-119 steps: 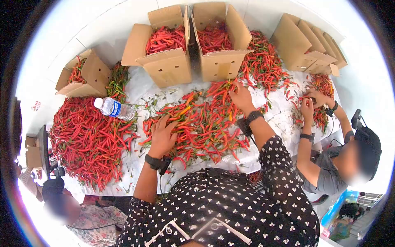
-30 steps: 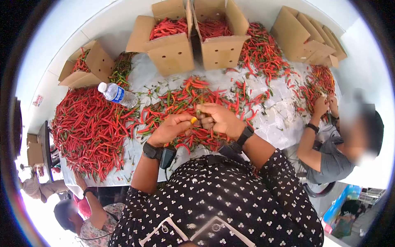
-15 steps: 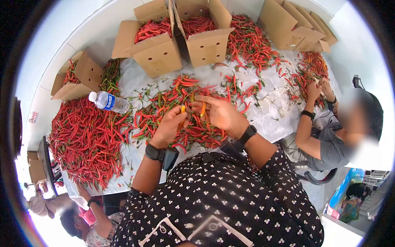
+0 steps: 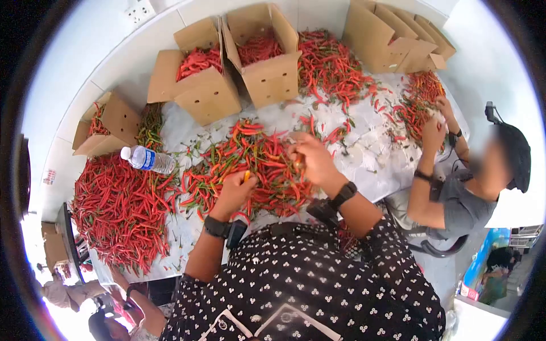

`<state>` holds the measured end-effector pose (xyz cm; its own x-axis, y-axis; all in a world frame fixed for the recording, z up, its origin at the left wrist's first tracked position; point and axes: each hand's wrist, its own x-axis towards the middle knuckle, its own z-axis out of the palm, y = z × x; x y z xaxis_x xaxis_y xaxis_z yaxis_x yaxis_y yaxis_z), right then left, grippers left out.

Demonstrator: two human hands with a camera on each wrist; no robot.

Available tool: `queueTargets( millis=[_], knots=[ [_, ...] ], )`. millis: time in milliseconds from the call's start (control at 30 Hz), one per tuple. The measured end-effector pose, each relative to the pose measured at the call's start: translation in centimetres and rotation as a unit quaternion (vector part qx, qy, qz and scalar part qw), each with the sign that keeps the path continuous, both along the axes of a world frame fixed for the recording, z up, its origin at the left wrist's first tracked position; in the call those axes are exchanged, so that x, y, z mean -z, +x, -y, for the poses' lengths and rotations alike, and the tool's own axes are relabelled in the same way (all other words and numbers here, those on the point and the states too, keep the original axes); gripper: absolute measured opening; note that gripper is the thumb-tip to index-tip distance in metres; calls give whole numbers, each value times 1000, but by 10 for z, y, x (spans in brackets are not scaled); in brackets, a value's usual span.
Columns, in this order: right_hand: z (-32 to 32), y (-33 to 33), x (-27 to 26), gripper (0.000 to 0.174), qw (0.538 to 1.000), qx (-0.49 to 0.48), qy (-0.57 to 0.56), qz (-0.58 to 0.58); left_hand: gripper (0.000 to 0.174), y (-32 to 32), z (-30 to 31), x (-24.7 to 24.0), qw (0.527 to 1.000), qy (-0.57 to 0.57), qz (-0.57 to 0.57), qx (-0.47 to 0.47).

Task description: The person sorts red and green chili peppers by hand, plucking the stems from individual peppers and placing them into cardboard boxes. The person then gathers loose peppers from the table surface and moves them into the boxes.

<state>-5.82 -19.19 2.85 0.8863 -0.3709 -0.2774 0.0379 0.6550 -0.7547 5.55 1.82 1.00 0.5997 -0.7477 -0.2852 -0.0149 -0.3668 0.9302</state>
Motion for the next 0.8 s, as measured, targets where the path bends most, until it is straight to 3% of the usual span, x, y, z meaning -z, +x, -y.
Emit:
queueTargets(
  millis=[33, 67, 133, 200, 267, 333, 367, 433, 500, 533, 567, 600, 667, 800],
  knots=[
    [9, 5, -15, 34, 999, 26, -36, 12, 22, -1, -4, -2, 1000, -3, 6, -2],
    [21, 13, -33, 33, 996, 53, -70, 23, 20, -4, -9, -5, 998, -16, -60, -34],
    [39, 37, -84, 29, 982, 65, -130, 123, 19, -3, -15, -5, 990, -28, -122, -65],
    [76, 72, -119, 35, 956, -52, -156, 242, 15, -4, -19, 5, 989, -19, -133, -54],
    [100, 127, -143, 42, 895, -14, -376, 241, 14, -10, -14, 0, 986, -25, -150, -68],
    [92, 142, -179, 38, 870, 100, -477, 75, 13, -20, -15, -5, 982, -30, -166, -80],
    [96, 138, -176, 38, 871, 101, -476, 74, 12, -21, -14, -8, 980, -45, -174, -89],
    [101, 123, -166, 31, 673, 241, -696, 64, 12, -21, -16, -7, 972, -67, -196, -113],
    [91, 86, -133, 25, 735, 124, -666, 33, 12, -21, -27, 2, 964, -63, -217, -139],
    [96, 73, -88, 24, 764, 50, -643, 12, 12, -20, -30, 8, 957, -61, -233, -161],
    [84, 50, -67, 18, 718, 14, -695, -30, 12, -20, -32, 13, 957, -74, -226, -165],
    [89, 33, -32, 21, 640, -90, -762, -35, 12, -19, -33, 18, 957, -74, -227, -167],
    [82, 7, 16, 28, 562, -167, -807, -72, 13, -17, -31, 22, 962, -47, -218, -155],
    [76, 1, 54, 31, 570, -209, -784, -131, 13, -28, -2, 5, 983, -34, -149, -105]
  ],
)
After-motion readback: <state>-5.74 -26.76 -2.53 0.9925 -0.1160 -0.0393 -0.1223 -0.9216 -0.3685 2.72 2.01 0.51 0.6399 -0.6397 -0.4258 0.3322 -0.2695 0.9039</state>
